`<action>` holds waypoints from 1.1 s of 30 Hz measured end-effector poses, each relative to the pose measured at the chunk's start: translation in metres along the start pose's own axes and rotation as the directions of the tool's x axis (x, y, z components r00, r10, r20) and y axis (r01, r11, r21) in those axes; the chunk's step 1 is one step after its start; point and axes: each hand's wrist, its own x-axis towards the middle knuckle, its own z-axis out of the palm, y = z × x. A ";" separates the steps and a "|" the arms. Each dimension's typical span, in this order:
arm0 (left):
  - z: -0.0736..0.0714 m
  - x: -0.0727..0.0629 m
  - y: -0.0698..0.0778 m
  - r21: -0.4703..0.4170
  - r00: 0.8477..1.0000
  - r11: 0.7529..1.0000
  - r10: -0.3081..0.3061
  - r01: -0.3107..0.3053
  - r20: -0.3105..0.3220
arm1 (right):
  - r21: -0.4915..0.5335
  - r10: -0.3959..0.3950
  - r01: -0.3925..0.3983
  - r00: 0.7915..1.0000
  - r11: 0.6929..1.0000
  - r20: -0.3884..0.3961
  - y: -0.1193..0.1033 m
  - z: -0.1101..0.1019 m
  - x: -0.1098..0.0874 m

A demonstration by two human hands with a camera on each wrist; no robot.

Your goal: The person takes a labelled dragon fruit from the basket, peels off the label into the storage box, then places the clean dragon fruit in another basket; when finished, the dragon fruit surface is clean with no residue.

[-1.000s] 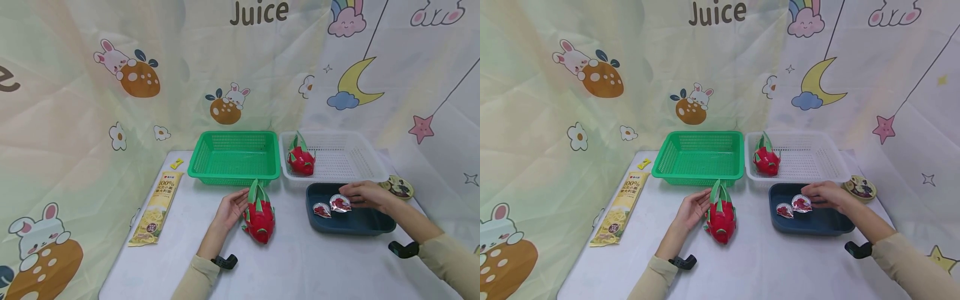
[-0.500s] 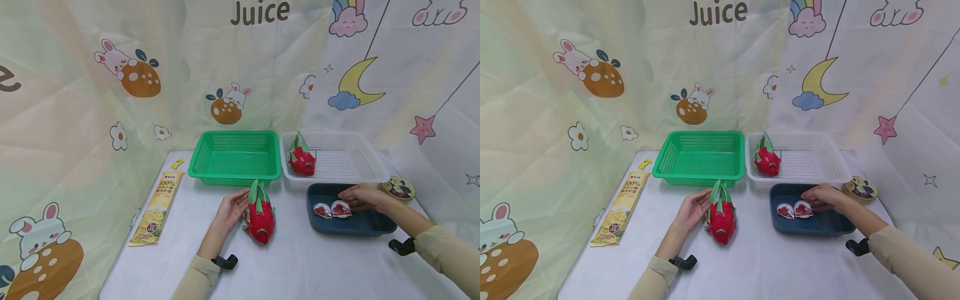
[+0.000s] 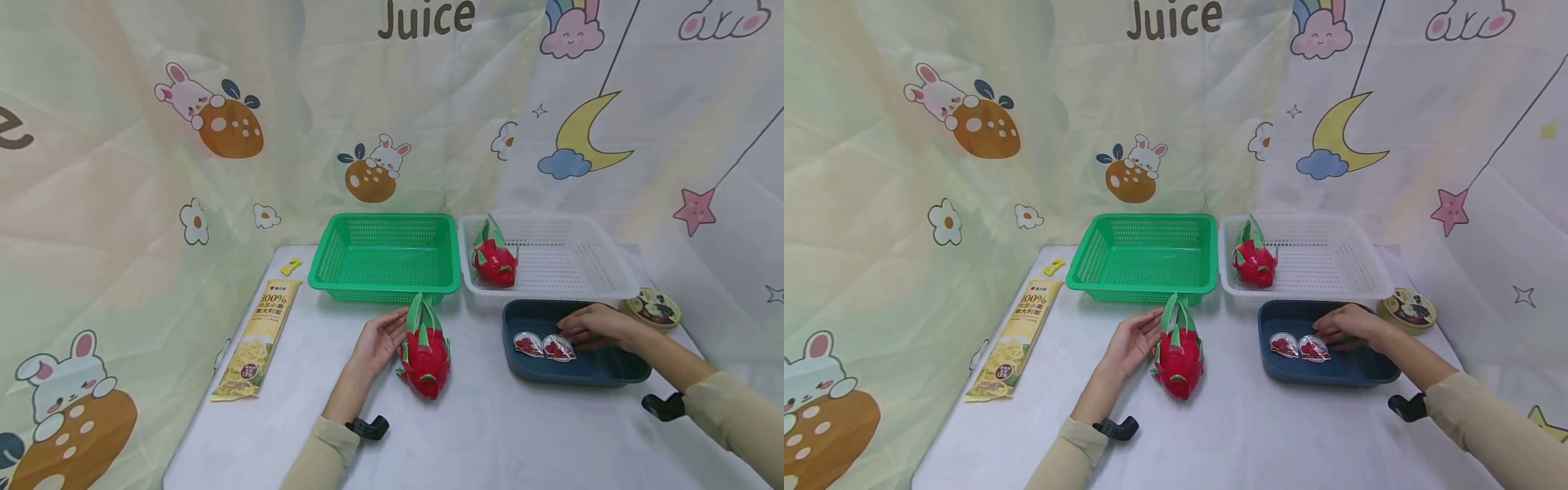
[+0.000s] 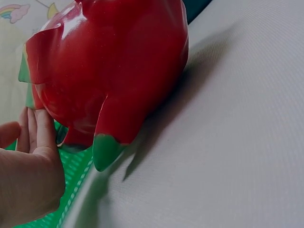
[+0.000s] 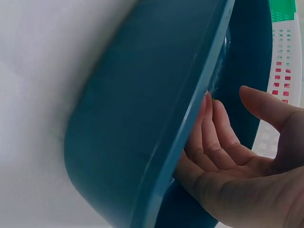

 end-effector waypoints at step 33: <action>0.001 -0.002 0.000 0.017 1.000 1.000 0.007 -0.007 0.002 | -0.064 -0.034 0.039 0.996 0.997 0.082 -0.015 0.003 -0.027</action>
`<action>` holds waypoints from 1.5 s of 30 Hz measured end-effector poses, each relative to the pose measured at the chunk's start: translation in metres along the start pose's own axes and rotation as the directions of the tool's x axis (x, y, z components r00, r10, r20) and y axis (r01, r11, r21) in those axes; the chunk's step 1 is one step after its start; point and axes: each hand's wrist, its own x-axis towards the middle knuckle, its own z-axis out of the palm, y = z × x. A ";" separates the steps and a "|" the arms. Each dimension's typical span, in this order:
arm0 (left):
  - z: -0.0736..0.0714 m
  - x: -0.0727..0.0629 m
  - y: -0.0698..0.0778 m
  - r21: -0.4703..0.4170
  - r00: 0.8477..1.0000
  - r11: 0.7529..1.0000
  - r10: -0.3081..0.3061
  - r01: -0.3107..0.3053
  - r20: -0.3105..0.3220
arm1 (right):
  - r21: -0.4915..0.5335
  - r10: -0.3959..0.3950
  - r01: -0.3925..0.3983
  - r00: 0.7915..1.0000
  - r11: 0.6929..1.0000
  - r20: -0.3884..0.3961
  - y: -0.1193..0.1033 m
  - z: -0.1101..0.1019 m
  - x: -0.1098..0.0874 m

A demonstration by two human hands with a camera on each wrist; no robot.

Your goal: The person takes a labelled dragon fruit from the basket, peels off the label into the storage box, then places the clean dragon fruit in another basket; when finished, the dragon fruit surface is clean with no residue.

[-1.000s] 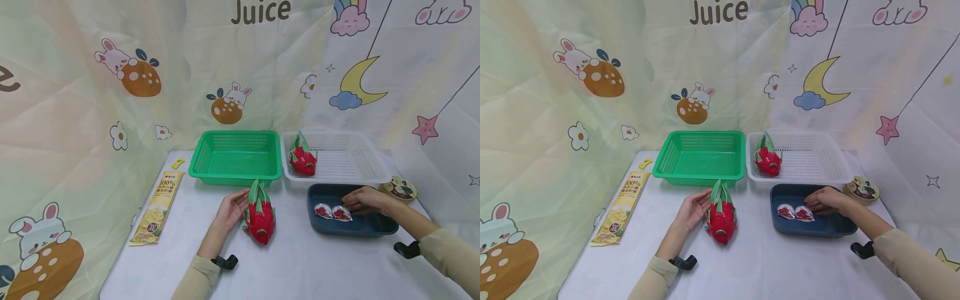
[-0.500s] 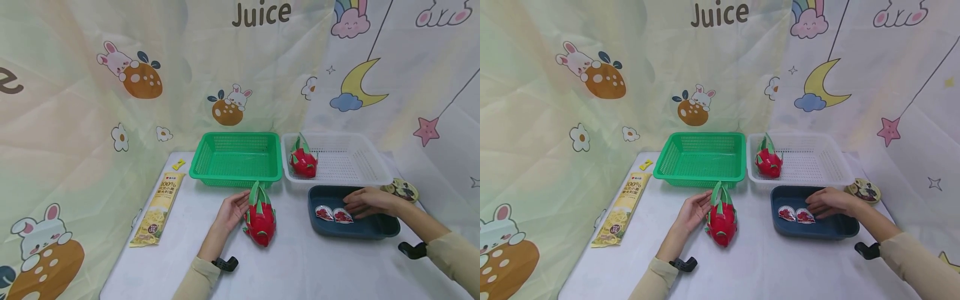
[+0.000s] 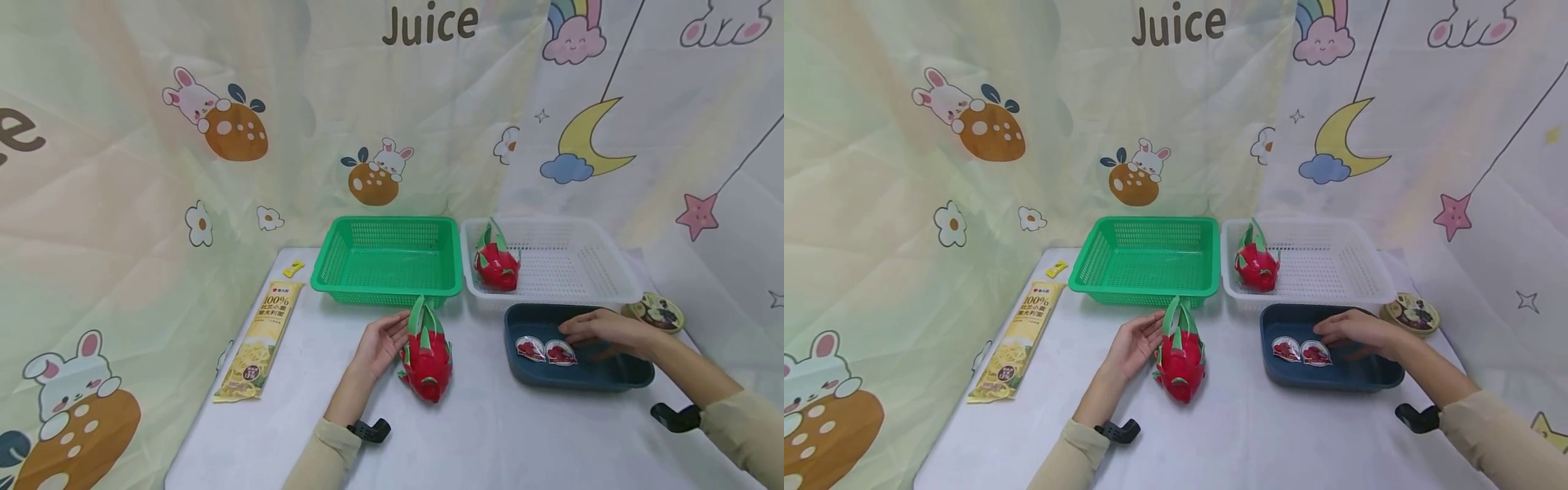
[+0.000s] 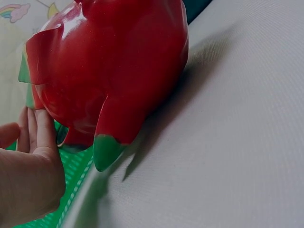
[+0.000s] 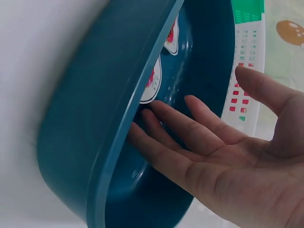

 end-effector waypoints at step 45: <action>-0.001 0.003 0.001 -0.007 1.000 1.000 -0.013 0.013 -0.009 | 0.396 -0.418 0.445 0.894 0.803 -0.158 -0.082 0.107 0.009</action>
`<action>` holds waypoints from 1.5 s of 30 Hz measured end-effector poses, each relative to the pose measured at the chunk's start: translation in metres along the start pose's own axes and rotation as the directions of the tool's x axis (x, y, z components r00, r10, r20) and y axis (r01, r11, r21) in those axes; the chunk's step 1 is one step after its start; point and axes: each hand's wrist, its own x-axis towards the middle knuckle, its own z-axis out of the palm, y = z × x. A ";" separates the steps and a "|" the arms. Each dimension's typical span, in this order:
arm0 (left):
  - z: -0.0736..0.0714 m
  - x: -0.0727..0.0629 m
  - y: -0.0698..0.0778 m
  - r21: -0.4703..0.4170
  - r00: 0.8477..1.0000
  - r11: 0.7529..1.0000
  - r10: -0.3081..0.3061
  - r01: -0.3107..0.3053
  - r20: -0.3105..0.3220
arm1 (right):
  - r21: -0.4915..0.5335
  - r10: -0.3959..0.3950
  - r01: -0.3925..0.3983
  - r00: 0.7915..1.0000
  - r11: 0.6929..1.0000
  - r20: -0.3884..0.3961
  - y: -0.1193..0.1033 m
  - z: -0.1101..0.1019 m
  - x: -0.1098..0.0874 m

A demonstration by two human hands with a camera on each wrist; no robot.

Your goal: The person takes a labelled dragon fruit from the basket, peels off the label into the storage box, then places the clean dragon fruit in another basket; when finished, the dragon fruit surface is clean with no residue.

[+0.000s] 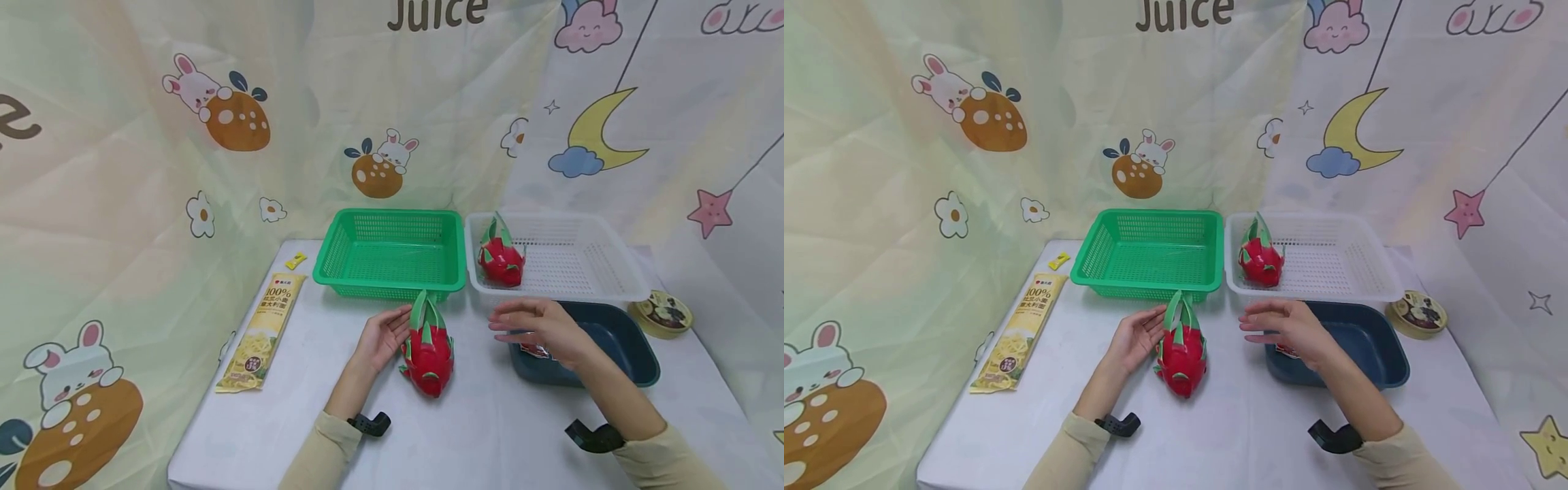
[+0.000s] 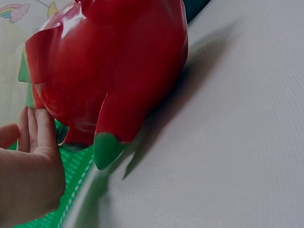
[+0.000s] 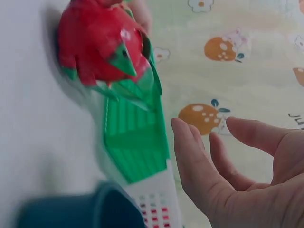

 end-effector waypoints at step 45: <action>0.000 -0.004 0.001 0.030 1.000 0.999 0.014 -0.015 0.025 | 0.044 0.116 -0.108 0.953 0.993 -0.279 0.067 0.085 0.027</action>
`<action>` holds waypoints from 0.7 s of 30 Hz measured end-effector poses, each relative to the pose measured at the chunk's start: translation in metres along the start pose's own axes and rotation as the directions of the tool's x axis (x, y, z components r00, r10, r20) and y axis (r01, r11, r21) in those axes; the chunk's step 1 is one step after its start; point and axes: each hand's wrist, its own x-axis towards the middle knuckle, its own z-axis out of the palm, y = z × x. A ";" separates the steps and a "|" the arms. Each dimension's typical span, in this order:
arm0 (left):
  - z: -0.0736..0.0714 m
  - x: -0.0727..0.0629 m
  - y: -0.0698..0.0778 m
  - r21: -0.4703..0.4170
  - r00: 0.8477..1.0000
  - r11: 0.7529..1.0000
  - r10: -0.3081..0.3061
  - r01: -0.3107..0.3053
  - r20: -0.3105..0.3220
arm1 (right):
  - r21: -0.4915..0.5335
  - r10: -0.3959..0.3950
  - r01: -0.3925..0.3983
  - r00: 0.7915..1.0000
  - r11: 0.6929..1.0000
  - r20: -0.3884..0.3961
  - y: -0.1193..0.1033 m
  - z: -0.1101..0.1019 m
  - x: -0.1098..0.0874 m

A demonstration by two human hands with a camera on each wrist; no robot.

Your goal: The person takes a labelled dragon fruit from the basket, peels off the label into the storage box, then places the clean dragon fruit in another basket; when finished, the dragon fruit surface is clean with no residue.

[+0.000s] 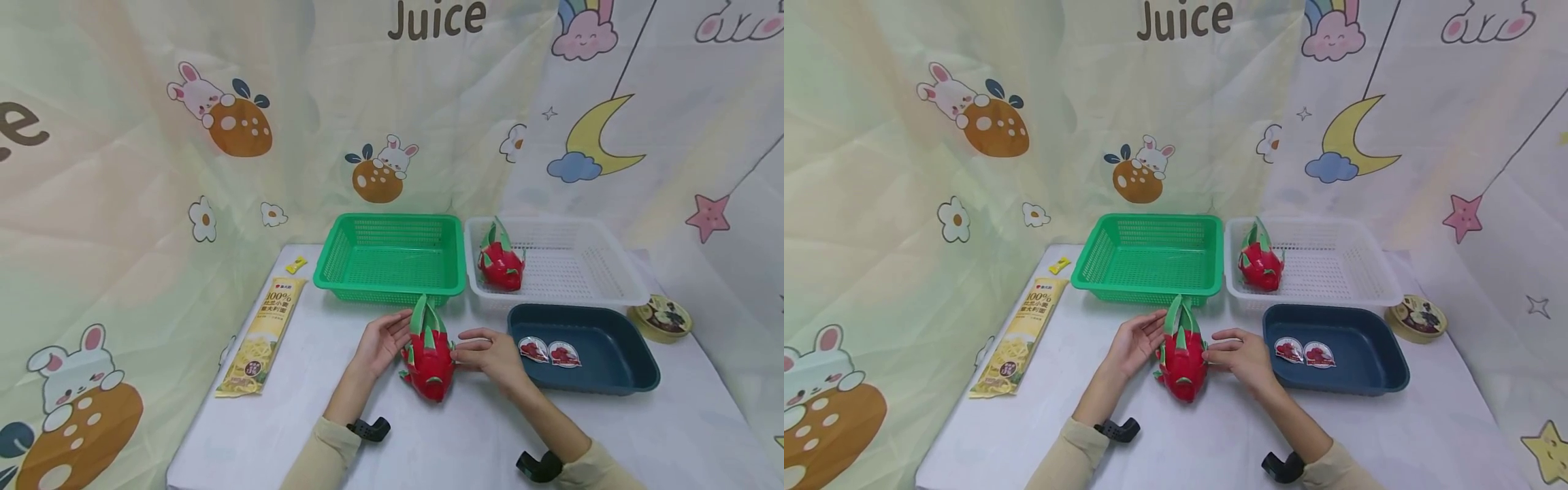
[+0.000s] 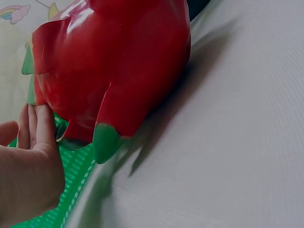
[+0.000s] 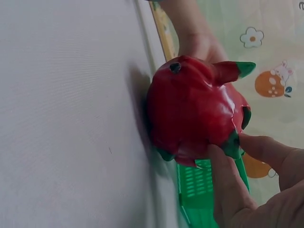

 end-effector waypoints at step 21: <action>-0.001 -0.005 0.010 0.015 0.986 0.999 -0.038 0.036 0.160 | -0.074 0.008 -0.016 0.995 0.997 -0.102 -0.003 -0.002 -0.001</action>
